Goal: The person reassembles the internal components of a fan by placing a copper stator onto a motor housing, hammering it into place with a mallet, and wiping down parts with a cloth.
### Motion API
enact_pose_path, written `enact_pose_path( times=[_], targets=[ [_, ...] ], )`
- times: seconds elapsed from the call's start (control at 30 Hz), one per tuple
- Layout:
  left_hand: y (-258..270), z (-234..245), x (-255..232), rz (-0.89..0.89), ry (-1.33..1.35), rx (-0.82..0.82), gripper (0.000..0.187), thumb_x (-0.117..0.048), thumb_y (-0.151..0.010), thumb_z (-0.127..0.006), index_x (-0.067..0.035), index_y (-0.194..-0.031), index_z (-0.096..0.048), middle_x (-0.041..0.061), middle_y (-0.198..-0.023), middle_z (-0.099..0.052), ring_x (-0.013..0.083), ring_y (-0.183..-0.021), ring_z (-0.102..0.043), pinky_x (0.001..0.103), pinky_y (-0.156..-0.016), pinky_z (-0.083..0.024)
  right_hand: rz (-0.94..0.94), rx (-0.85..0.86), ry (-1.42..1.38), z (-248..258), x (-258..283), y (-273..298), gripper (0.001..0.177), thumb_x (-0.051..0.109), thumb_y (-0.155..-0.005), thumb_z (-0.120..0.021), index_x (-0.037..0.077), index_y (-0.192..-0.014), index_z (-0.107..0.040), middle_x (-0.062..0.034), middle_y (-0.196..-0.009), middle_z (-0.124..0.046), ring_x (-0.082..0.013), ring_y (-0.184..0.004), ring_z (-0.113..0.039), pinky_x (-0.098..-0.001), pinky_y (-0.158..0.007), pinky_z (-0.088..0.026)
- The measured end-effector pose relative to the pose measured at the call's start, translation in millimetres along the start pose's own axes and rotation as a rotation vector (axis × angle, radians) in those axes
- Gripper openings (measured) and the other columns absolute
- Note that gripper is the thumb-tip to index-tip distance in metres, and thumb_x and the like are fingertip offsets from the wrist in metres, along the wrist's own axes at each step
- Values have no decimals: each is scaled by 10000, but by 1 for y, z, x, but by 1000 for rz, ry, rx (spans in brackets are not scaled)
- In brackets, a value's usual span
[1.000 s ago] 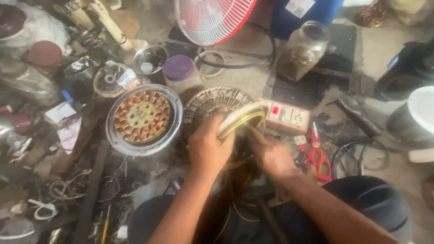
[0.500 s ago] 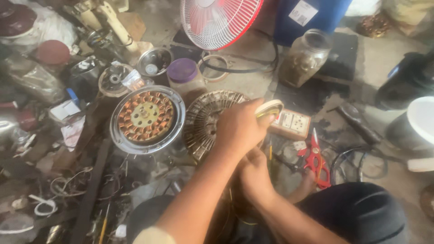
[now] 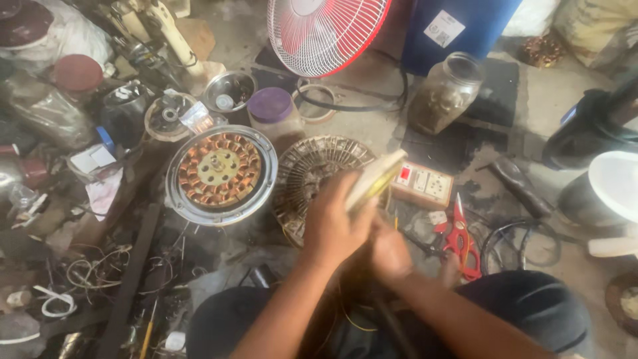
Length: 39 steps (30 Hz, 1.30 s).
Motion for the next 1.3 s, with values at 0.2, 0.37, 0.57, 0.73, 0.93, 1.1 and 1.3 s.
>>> enact_pose_path(
  times=[0.2, 0.37, 0.57, 0.73, 0.93, 1.1, 1.3],
  targets=[
    [-59, -22, 18, 304, -446, 530, 317, -255, -865, -738, -87, -1130, -696, 187, -952, -740, 379, -921, -717, 495, -831, -549, 348, 66, 99, 36, 46, -18, 194, 72, -742, -613, 118, -875, -747, -171, -1009, -685, -393, -985, -691, -458, -792, -573],
    [-50, -12, 19, 262, -370, 361, 348, -258, -818, -777, -51, -1089, -703, 202, -913, -738, 414, -887, -698, 517, -774, -541, -150, 293, 439, 52, 4, -26, 293, 122, -960, -538, 44, -1234, -605, -164, -1054, -698, -353, -935, -674, -445, -823, -553],
    [-48, -34, 5, 236, -347, 347, 381, -253, -840, -754, -67, -1168, -704, 201, -902, -740, 400, -859, -712, 507, -778, -550, 152, -86, -154, -41, -15, 21, 386, 31, -852, -538, -80, -1213, -616, -222, -1095, -694, -365, -988, -667, -423, -881, -550],
    [-42, -31, -2, 198, -365, 342, 418, -274, -813, -768, -66, -1171, -709, 196, -915, -741, 395, -841, -714, 503, -753, -550, -71, 933, 684, -2, -80, 6, 255, 144, -932, -549, 64, -1081, -740, -156, -1089, -721, -325, -1038, -693, -439, -938, -560],
    [-44, -22, -11, 204, -322, 237, 364, -304, -866, -751, -88, -1156, -712, 176, -957, -750, 388, -850, -725, 498, -750, -564, 235, 27, 141, -11, 4, 10, 291, 121, -768, -628, 75, -1039, -722, -170, -1000, -743, -310, -966, -692, -450, -987, -544],
    [-45, -20, -1, 341, -350, 327, 410, -303, -833, -757, -101, -1187, -712, 185, -938, -753, 403, -857, -715, 509, -754, -551, -1088, -38, -1390, 49, -12, 32, 234, 287, -974, -602, 95, -1086, -675, -67, -905, -704, -249, -826, -634, -421, -755, -495],
    [-49, -16, 7, 239, -347, 231, 455, -301, -827, -782, -47, -1199, -713, 212, -1021, -746, 403, -938, -710, 488, -821, -550, -958, -62, -1905, 65, -23, 40, 507, 538, -922, -610, 105, -1176, -680, -15, -979, -716, -168, -906, -668, -295, -763, -555]
  ],
)
Point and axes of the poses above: each hand's wrist, its own y-axis away from the middle knuckle, its own z-axis out of the back of the hand, x = y × z, the point moved 4 cm from there along -y, towards the middle knuckle
